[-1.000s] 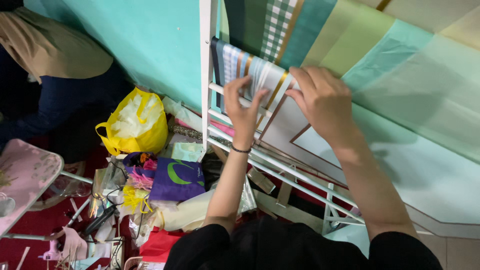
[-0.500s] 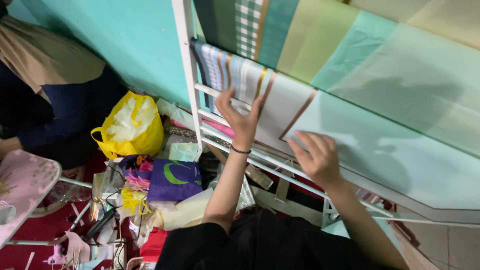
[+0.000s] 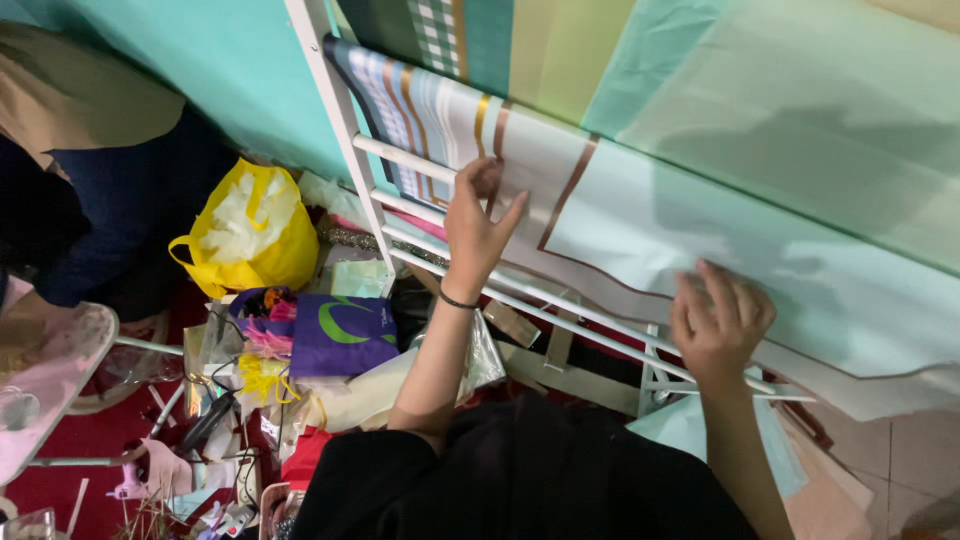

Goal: The person organizes wrapping paper by hanging large sheets on a tiered rack and folding a smaller sheet of paper by hand on the floor.

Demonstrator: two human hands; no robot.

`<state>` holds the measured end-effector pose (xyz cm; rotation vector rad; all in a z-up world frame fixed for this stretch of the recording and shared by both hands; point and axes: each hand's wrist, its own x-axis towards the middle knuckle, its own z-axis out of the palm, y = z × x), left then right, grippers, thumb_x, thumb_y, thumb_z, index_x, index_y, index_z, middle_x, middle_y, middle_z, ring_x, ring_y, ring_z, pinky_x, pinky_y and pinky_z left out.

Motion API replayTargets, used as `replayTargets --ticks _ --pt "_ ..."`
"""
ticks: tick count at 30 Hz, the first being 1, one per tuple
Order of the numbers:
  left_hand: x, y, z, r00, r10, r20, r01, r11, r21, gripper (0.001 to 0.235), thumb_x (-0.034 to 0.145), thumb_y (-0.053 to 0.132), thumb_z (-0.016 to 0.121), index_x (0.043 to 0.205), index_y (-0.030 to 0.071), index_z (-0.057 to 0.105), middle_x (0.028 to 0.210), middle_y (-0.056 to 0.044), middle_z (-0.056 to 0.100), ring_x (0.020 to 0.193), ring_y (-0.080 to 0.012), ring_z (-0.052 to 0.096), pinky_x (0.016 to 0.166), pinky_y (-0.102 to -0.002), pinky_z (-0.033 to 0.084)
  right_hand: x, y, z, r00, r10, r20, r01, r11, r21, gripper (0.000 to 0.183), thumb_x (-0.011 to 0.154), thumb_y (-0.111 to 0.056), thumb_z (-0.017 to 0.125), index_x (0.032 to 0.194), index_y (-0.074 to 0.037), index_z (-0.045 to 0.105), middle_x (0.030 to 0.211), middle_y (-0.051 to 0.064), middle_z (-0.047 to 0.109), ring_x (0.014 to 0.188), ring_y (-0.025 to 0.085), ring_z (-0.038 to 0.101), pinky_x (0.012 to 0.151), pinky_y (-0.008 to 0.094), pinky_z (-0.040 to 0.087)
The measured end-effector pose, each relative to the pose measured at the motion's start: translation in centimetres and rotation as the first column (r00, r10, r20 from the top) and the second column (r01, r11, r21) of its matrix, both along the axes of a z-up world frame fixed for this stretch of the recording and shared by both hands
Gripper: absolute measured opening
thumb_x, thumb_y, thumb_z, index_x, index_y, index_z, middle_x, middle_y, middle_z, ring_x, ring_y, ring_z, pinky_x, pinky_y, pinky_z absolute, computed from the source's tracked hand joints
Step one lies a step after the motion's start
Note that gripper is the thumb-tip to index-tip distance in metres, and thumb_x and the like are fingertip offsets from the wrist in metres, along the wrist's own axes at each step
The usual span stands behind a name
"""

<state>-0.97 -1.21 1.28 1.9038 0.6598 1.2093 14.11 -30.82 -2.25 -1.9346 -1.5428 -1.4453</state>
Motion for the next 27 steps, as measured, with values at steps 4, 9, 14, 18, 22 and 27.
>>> replayTargets --ticks 4,9,14,18,22,27 --pt "1.4 -1.0 -1.9 0.967 0.162 0.194 -0.231 0.881 0.413 0.048 0.077 0.017 0.088 0.113 0.007 0.058 0.107 -0.010 0.060 0.092 -0.0310 0.063 0.083 -0.044 0.054 0.1 0.1 1.8 0.984 -0.084 -0.154 0.079 0.996 -0.037 0.033 0.099 -0.030 0.068 0.122 -0.007 0.075 0.128 0.010 0.068 0.114 0.026 0.058 0.099 0.042 0.040" --pt "2.9 -4.0 -4.1 0.996 -0.075 0.048 0.019 0.707 0.707 0.024 0.085 0.039 0.078 0.101 0.024 0.070 0.103 0.004 0.067 0.100 -0.0217 0.066 0.092 -0.041 0.045 0.0 0.5 3.8 0.964 -0.179 -0.197 0.154 0.978 -0.140 0.047 0.102 -0.043 0.065 0.131 -0.007 0.071 0.123 0.011 0.064 0.109 0.029 0.056 0.096 0.044 0.043" --pt "3.1 -4.1 -1.8 0.963 -0.035 -0.268 0.198 0.766 0.612 0.053 0.091 0.062 0.060 0.120 0.019 0.069 0.115 0.000 0.072 0.120 -0.0209 0.062 0.113 -0.049 0.034 0.9 0.6 3.6 0.915 -0.166 -0.368 0.088 0.972 -0.218 0.052 0.104 -0.045 0.061 0.133 -0.003 0.068 0.122 0.014 0.067 0.104 0.032 0.067 0.093 0.047 0.051" --pt "3.8 -3.8 0.1 0.953 -0.001 -0.304 0.190 0.782 0.593 0.059 0.093 0.065 0.052 0.123 0.016 0.068 0.106 -0.007 0.076 0.115 -0.0261 0.068 0.112 -0.052 0.035 1.7 0.1 5.9 0.810 -0.286 -0.512 0.067 0.912 -0.404 0.061 0.109 -0.052 0.047 0.146 -0.005 0.059 0.130 0.018 0.066 0.114 0.036 0.065 0.104 0.052 0.045" --pt "4.8 -3.8 1.8 0.950 0.101 -0.297 0.129 0.736 0.665 0.068 0.090 0.072 0.044 0.084 0.011 0.072 0.078 -0.008 0.072 0.087 -0.0276 0.066 0.093 -0.045 0.042 0.3 2.3 11.5 0.315 -0.621 -0.718 -0.006 0.755 -0.656 0.074 0.097 -0.063 0.027 0.154 -0.018 0.041 0.153 0.011 0.045 0.140 0.037 0.038 0.116 0.051 0.022" --pt "5.9 -4.4 2.3 0.859 0.079 -0.506 0.277 0.760 0.588 0.089 0.085 0.083 0.029 0.084 0.007 0.074 0.082 -0.014 0.074 0.088 -0.0337 0.069 0.097 -0.048 0.040 0.6 3.0 13.9 0.154 -0.739 -0.656 -0.010 0.662 -0.749 0.068 0.092 -0.064 0.030 0.152 -0.035 0.042 0.156 0.004 0.044 0.140 0.035 0.038 0.112 0.048 0.030"
